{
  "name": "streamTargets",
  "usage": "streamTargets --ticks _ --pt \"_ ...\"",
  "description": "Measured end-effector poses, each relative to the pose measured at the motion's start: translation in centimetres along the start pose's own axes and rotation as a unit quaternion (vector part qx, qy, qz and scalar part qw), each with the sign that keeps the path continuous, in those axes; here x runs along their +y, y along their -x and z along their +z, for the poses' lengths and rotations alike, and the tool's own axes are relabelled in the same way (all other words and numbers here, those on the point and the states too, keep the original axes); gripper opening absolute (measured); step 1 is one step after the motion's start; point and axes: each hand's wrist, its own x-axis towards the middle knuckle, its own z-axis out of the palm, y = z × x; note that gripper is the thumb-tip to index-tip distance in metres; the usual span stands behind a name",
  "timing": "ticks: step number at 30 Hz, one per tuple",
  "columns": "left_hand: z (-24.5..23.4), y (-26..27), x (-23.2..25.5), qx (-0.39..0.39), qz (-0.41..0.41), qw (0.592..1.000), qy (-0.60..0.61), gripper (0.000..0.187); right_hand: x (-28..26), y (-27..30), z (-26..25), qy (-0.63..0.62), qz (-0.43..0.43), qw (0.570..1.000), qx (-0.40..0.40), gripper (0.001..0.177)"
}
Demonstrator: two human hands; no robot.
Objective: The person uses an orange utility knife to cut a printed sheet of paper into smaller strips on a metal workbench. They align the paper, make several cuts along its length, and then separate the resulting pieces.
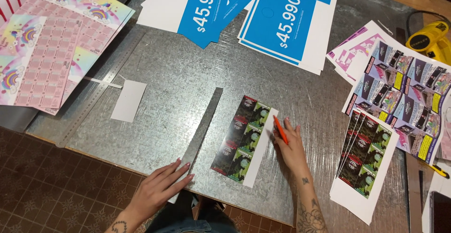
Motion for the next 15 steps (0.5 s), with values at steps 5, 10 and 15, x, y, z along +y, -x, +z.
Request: streamTargets --ticks 5,10,15 --pt "2.4 -1.7 2.3 0.042 -0.036 0.995 0.078 0.085 -2.1 0.2 1.5 0.007 -0.055 0.998 -0.023 0.051" --pt "6.2 -5.2 5.1 0.031 0.022 0.992 0.116 0.102 -3.3 1.7 1.7 -0.037 -0.024 0.999 -0.026 0.060" --pt "8.6 -7.5 5.6 -0.077 0.162 0.972 0.149 0.057 -6.4 10.5 0.0 -0.170 0.018 0.981 0.096 0.061"
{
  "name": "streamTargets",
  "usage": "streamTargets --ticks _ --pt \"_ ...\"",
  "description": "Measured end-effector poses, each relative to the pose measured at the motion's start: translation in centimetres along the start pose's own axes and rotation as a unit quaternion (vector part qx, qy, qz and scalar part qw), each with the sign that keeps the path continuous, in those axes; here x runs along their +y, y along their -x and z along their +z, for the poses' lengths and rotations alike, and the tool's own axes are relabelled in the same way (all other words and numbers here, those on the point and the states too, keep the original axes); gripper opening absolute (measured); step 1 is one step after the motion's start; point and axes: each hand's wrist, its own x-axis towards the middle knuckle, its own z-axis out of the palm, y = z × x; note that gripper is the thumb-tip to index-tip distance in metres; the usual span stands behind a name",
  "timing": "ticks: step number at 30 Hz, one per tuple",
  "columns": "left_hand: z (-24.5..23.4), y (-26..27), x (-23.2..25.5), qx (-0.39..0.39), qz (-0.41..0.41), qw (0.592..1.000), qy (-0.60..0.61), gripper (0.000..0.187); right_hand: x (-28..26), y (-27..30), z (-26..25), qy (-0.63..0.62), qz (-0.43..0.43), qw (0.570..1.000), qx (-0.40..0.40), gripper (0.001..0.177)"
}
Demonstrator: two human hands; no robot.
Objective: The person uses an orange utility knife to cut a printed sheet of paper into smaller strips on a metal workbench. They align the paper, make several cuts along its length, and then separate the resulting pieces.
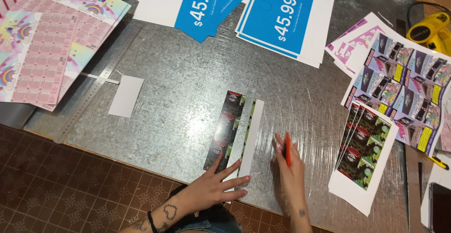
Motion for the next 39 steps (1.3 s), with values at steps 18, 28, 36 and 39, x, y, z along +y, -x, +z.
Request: streamTargets --ticks 18,28,36,39 --pt "-0.2 -8.2 -16.2 -0.096 -0.085 0.983 -0.129 0.059 4.3 13.5 5.7 0.121 -0.396 0.903 -0.111 0.066" --pt "1.3 -8.0 -16.0 -0.042 -0.158 0.982 -0.093 0.063 5.0 13.5 8.7 0.252 -0.353 0.892 -0.123 0.063" --pt "2.3 -7.6 -17.1 -0.046 -0.189 0.974 -0.117 0.061 6.1 14.7 9.3 0.271 -0.362 0.890 -0.052 0.061" --pt "2.2 -7.6 -17.1 -0.050 -0.189 0.974 -0.116 0.062 6.2 14.8 9.5 0.283 -0.373 0.883 -0.035 0.060"
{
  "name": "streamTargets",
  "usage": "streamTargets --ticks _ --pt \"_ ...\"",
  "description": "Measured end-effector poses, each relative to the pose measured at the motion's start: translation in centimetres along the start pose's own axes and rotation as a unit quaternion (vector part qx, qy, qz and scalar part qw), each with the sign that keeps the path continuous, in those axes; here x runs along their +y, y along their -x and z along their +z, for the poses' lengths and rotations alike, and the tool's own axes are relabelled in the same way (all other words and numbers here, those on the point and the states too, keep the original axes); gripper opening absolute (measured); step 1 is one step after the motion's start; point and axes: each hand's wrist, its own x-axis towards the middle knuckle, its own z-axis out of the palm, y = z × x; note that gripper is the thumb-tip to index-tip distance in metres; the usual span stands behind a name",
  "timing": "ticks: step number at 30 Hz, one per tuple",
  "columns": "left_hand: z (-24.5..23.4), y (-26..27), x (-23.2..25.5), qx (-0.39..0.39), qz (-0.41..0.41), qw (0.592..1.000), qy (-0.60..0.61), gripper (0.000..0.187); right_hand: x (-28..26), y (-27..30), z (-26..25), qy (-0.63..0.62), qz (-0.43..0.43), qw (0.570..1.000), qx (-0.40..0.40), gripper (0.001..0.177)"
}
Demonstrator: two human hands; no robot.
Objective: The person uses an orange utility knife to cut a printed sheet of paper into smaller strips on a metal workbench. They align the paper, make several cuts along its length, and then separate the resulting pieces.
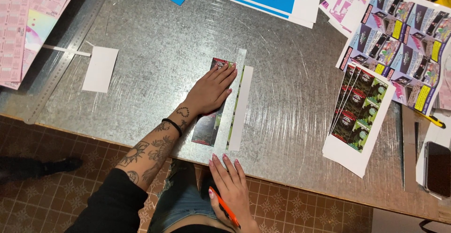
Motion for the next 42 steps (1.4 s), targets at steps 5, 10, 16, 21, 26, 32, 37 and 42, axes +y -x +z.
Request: streamTargets --ticks 5,10,16,21,26,32,37,42 --pt "-0.2 0.1 0.1 -0.003 0.012 1.000 0.002 0.065 0.0 0.4 0.4 -0.020 0.010 0.999 0.023 0.059" --pt "0.3 -0.1 -0.2 0.002 0.015 1.000 -0.009 0.065 0.2 0.6 0.6 -0.002 0.016 0.999 0.046 0.057" --pt "-0.1 0.0 0.0 0.003 0.014 1.000 0.011 0.067 0.1 1.0 0.9 -0.023 0.024 0.998 0.052 0.055" --pt "-0.4 0.0 0.3 -0.011 0.011 1.000 0.022 0.066 0.7 1.8 1.8 0.009 0.012 0.999 0.050 0.055" --pt "-0.2 0.0 0.0 0.006 0.010 0.999 0.053 0.064 0.5 1.3 1.1 0.004 0.016 0.999 0.041 0.055" --pt "-0.3 -0.1 0.1 0.010 0.004 0.997 0.073 0.065 1.0 1.4 1.4 0.036 0.004 0.999 0.030 0.056" --pt "-0.2 -0.1 0.1 0.012 0.004 0.998 0.065 0.065 0.8 1.5 1.3 0.002 0.017 0.999 0.038 0.054" --pt "-0.4 0.0 0.2 0.015 0.002 0.997 0.073 0.064 0.7 1.3 1.0 -0.024 0.018 0.998 0.051 0.053"
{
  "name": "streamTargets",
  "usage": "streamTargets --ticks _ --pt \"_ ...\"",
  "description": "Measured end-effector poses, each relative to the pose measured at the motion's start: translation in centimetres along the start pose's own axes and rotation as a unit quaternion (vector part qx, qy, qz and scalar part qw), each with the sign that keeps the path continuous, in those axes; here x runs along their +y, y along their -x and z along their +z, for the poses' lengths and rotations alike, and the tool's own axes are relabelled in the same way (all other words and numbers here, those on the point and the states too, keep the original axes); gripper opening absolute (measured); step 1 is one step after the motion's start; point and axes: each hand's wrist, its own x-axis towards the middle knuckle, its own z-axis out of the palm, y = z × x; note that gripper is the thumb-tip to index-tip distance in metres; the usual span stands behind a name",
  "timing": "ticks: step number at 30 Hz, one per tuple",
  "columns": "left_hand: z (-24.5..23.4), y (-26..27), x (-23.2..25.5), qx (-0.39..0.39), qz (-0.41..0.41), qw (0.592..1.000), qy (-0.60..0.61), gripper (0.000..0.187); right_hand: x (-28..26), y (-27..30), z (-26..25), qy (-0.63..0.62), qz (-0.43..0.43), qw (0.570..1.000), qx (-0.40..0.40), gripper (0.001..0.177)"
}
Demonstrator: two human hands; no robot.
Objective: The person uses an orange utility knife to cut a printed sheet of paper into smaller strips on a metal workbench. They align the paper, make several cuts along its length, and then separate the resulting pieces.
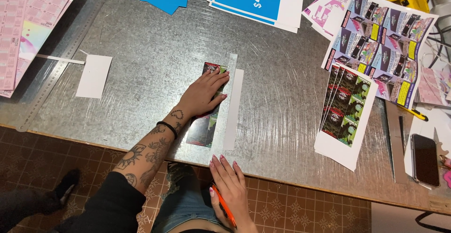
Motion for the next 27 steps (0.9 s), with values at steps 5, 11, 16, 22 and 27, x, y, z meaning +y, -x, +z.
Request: streamTargets --ticks 5,11,16,22,27 --pt "0.2 0.0 -0.1 0.000 0.003 1.000 -0.011 0.063 0.1 0.1 0.2 -0.002 0.001 1.000 0.004 0.053" --pt "0.4 -0.1 -0.3 0.000 0.006 1.000 -0.012 0.060 0.1 0.0 0.2 0.000 0.000 1.000 0.002 0.053" --pt "0.5 -0.6 -1.6 -0.011 0.015 0.999 -0.038 0.059 0.2 0.0 0.3 0.006 -0.010 1.000 0.007 0.053" --pt "-3.5 -3.4 -0.6 -0.212 -0.013 0.974 -0.072 0.103 0.3 -0.1 0.0 0.005 -0.009 1.000 -0.003 0.053" --pt "-5.5 -3.0 1.2 -0.347 -0.058 0.935 -0.048 0.167 0.3 -0.1 -0.3 0.003 -0.007 1.000 -0.016 0.055"
